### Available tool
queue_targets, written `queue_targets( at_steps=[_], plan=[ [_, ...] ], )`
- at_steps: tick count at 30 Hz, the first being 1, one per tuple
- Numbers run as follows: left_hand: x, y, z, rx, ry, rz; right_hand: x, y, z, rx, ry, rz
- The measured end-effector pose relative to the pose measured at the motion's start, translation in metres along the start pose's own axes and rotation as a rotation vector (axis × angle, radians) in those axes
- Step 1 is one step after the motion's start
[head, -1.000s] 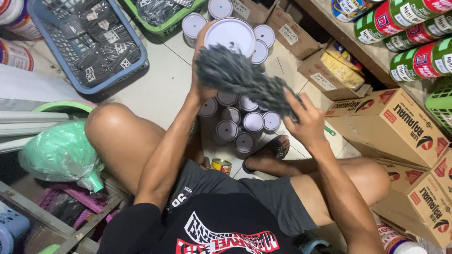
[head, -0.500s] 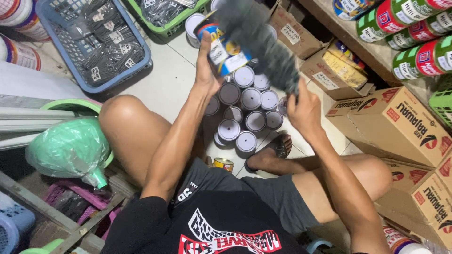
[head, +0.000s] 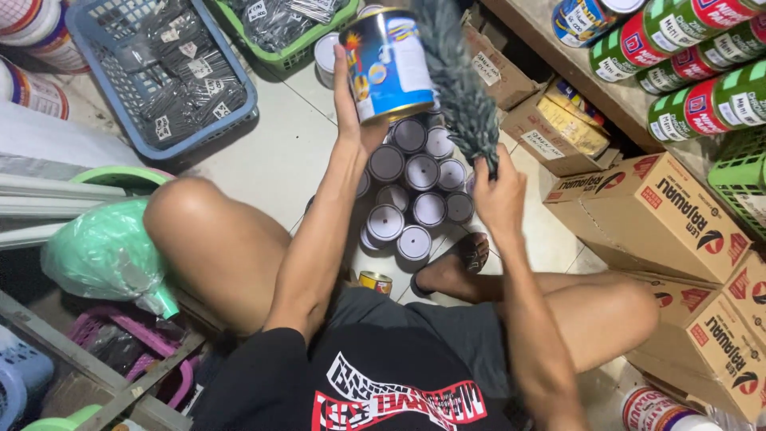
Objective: The person sits on the floor and uses a duster to clean the tops and sides of several paint cans. They pick up each can, wipe it with the duster, and place it back on a shelf or the floor.
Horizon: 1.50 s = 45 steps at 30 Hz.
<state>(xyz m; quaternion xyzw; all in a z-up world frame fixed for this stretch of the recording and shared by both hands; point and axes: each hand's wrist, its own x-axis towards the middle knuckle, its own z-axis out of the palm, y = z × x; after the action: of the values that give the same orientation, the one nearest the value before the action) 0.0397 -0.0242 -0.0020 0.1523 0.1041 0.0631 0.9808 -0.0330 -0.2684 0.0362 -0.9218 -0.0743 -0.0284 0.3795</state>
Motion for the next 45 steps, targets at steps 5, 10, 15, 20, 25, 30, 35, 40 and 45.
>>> queue_targets(
  at_steps=[5,10,15,20,25,30,35,40,45],
  plan=[
    [-0.015,-0.006,-0.018,-0.070,0.011,-0.085,-0.045,-0.006,0.033,0.098,0.049,-0.077],
    [-0.015,-0.009,-0.054,-0.018,0.043,-0.118,-0.046,0.014,0.039,0.026,-0.003,0.074],
    [-0.019,0.016,-0.031,0.995,0.058,0.426,-0.058,-0.022,0.031,0.063,0.133,-0.090],
    [-0.025,0.030,0.015,1.711,-0.135,0.786,-0.049,-0.002,0.070,0.077,0.090,-0.005],
    [-0.014,0.029,-0.002,2.272,-0.200,0.850,-0.052,-0.006,0.064,0.045,0.243,-0.001],
    [-0.014,0.020,-0.007,2.169,-0.175,0.830,-0.065,0.028,0.093,0.097,0.102,0.018],
    [-0.013,0.021,-0.003,1.817,-0.154,0.788,-0.062,0.051,0.108,0.164,0.206,-0.150],
    [-0.001,0.004,-0.014,1.295,-0.136,0.546,-0.057,0.080,0.134,0.103,0.194,-0.087],
    [0.031,-0.017,-0.052,1.122,-0.002,0.480,-0.054,0.034,0.115,0.260,0.260,-0.065]
  ],
)
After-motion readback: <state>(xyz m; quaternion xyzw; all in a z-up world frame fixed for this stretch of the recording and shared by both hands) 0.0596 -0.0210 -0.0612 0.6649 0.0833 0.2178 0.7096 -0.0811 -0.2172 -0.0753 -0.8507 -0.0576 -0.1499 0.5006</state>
